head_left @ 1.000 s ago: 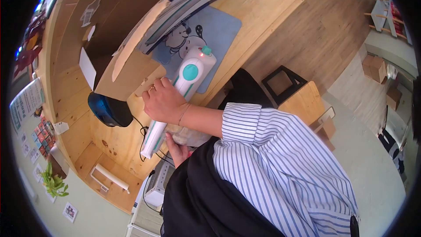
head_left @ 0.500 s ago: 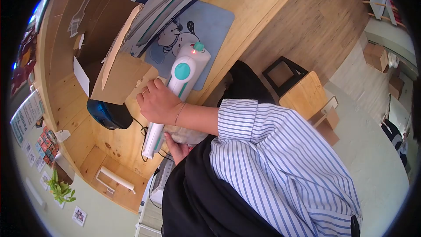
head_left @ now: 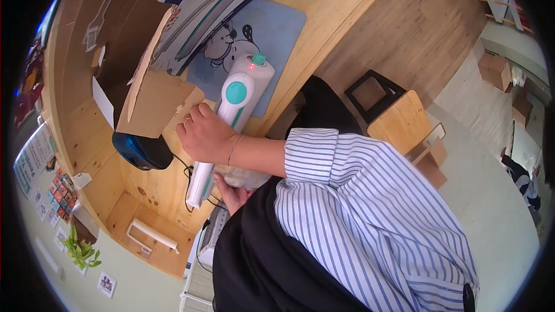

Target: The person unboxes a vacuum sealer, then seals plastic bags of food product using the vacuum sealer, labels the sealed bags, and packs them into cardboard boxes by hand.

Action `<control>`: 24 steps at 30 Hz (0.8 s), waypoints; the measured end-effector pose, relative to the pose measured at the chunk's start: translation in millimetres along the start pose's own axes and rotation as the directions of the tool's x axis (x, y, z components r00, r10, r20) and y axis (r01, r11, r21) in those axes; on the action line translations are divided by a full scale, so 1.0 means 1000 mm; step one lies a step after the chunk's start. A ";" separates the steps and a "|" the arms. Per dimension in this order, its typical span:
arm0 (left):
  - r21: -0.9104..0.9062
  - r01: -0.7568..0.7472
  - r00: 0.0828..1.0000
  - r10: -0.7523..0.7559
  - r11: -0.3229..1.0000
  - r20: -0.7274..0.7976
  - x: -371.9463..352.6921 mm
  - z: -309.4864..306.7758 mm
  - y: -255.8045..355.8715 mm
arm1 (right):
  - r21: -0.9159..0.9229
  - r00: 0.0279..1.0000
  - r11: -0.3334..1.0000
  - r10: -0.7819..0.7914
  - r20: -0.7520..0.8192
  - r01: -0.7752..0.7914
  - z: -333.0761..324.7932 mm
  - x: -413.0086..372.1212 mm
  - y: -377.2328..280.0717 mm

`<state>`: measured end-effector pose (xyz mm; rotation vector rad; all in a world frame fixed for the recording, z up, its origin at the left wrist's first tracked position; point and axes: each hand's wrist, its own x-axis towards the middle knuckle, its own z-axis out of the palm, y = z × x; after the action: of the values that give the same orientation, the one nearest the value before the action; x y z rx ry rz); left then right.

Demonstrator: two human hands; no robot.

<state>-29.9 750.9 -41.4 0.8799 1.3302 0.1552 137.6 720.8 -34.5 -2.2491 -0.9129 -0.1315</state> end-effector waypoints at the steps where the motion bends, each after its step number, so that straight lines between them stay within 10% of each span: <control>1: -0.012 0.006 1.000 -0.006 1.000 -0.006 -0.001 0.002 0.001 | 0.002 1.000 1.000 0.000 -0.004 0.000 0.000 0.000 0.000; 14: -0.094 -0.024 0.997 0.030 0.995 0.064 0.015 -0.018 -0.011 | 0.041 0.995 0.996 -0.075 -0.067 0.078 -0.003 -0.001 0.003; 19: -0.064 -0.155 0.975 0.163 0.986 0.153 0.036 -0.058 -0.040 | 0.426 0.776 0.655 -0.464 -0.427 0.625 -0.047 -0.010 0.006; 20: 0.062 -0.285 0.947 0.271 0.957 0.172 0.034 -0.059 -0.047 | 0.428 0.766 0.639 -0.480 -0.428 0.640 -0.053 -0.019 0.005; 22: -0.387 -0.122 0.934 0.238 0.914 0.268 0.005 -0.028 -0.031 | 0.378 0.705 0.598 -0.543 -0.456 0.706 -0.061 -0.037 0.007; 24: -0.166 -0.145 0.946 0.186 0.975 0.266 0.043 -0.048 -0.038 | 0.401 0.744 0.629 -0.521 -0.419 0.666 -0.064 -0.049 0.019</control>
<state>-74.6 772.1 -97.6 0.8561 0.9678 0.2456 123.0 641.9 -13.2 -1.2992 -1.3344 -0.4202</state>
